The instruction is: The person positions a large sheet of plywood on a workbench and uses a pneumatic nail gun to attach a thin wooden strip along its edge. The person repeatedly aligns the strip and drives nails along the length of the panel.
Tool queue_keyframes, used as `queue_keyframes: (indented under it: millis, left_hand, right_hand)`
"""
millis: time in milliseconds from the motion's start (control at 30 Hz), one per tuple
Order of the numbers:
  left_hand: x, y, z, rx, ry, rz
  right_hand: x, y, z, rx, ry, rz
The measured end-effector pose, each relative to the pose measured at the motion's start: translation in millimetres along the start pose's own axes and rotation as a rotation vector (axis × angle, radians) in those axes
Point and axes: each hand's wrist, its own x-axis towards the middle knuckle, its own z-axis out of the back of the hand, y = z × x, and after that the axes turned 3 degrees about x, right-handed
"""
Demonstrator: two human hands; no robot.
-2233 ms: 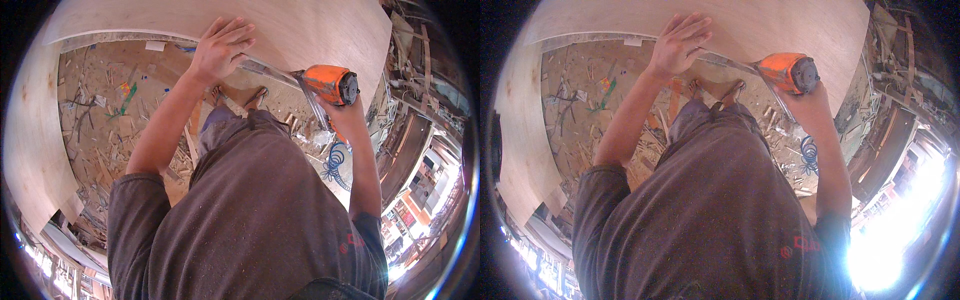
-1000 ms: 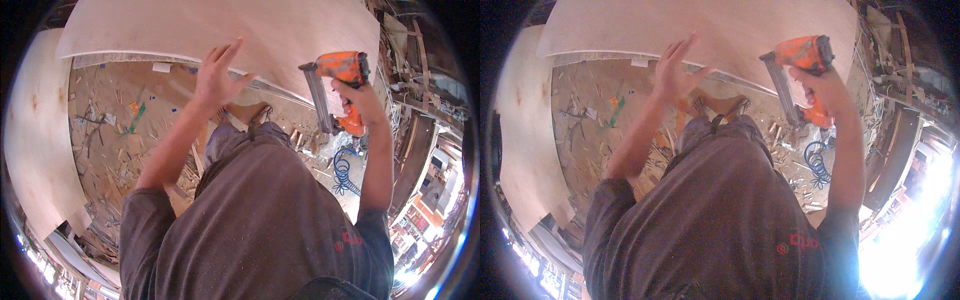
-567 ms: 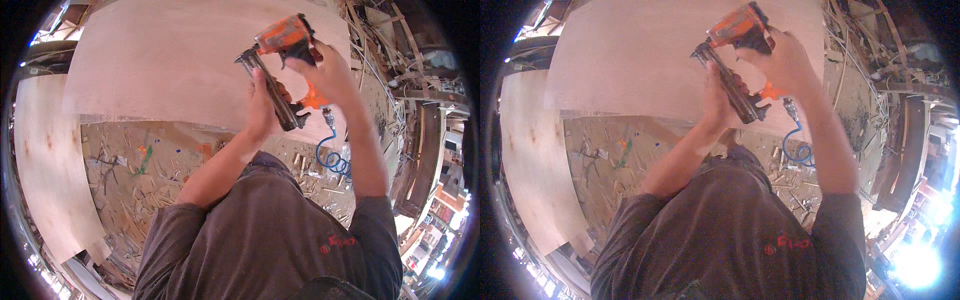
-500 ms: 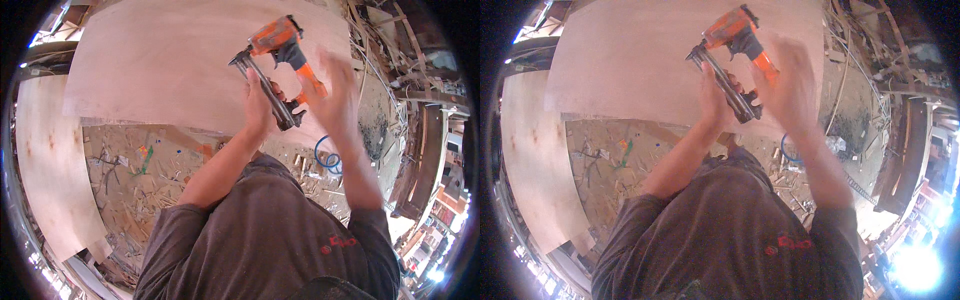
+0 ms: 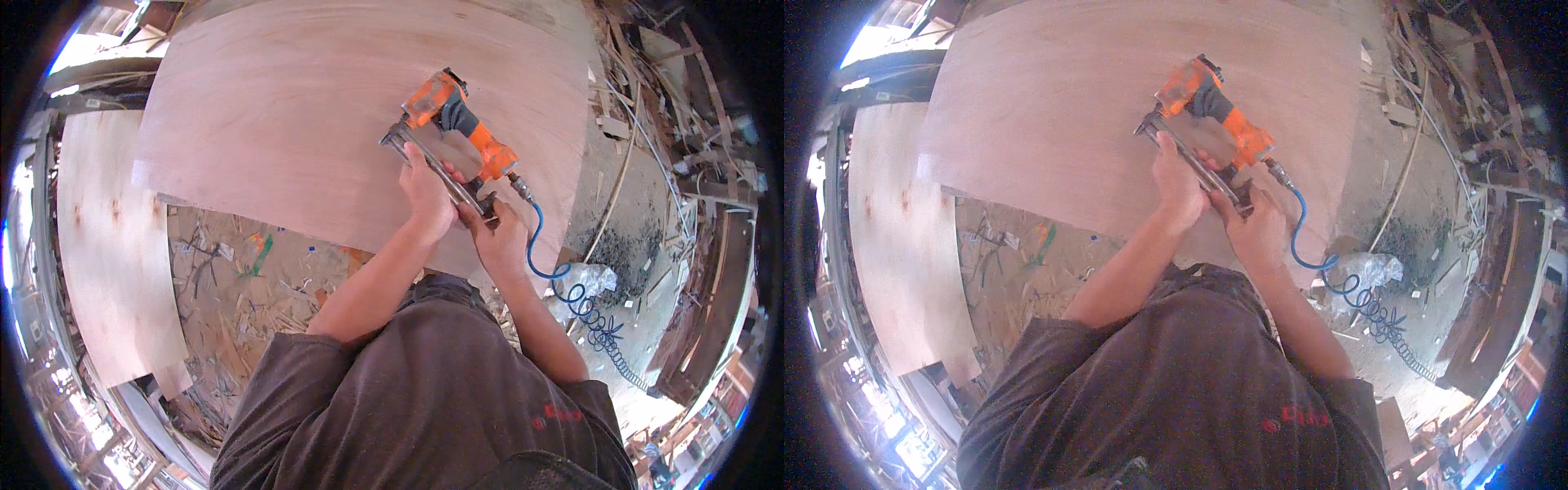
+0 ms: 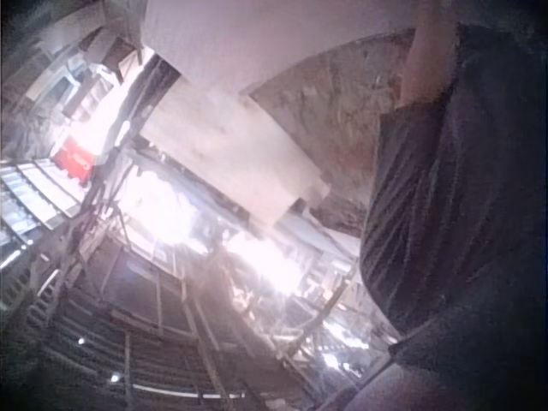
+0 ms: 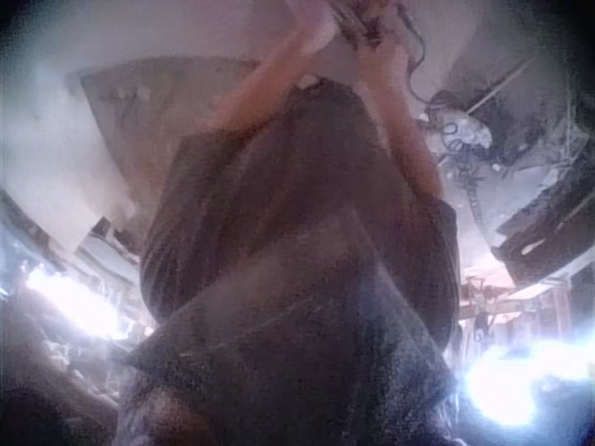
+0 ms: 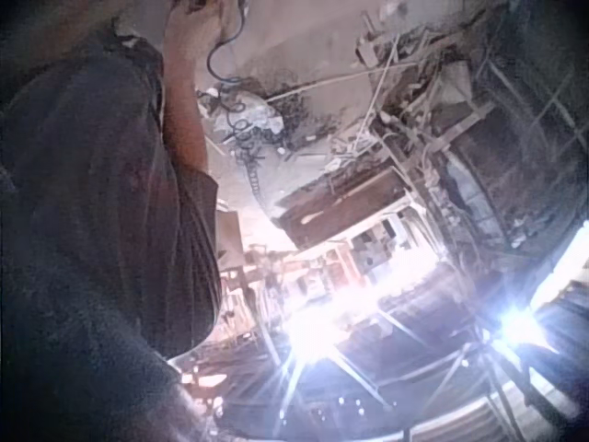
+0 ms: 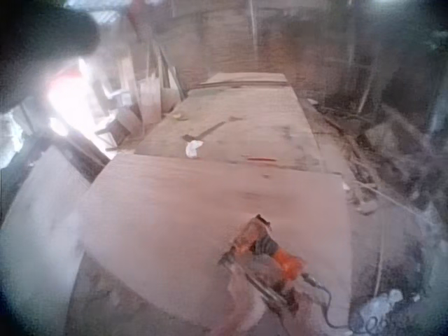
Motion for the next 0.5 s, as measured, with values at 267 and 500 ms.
queue_keyframes:
  millis: [267,500]
  left_hand:
    - [6.2,8.9,-6.8,-0.036,-0.064,-0.008]
    - [14.0,8.5,1.6,-0.022,-0.022,-0.018]
  right_hand:
    - [26.0,-4.6,13.6,-0.007,0.153,-0.048]
    - [20.8,-9.4,11.9,-0.051,0.235,-0.083]
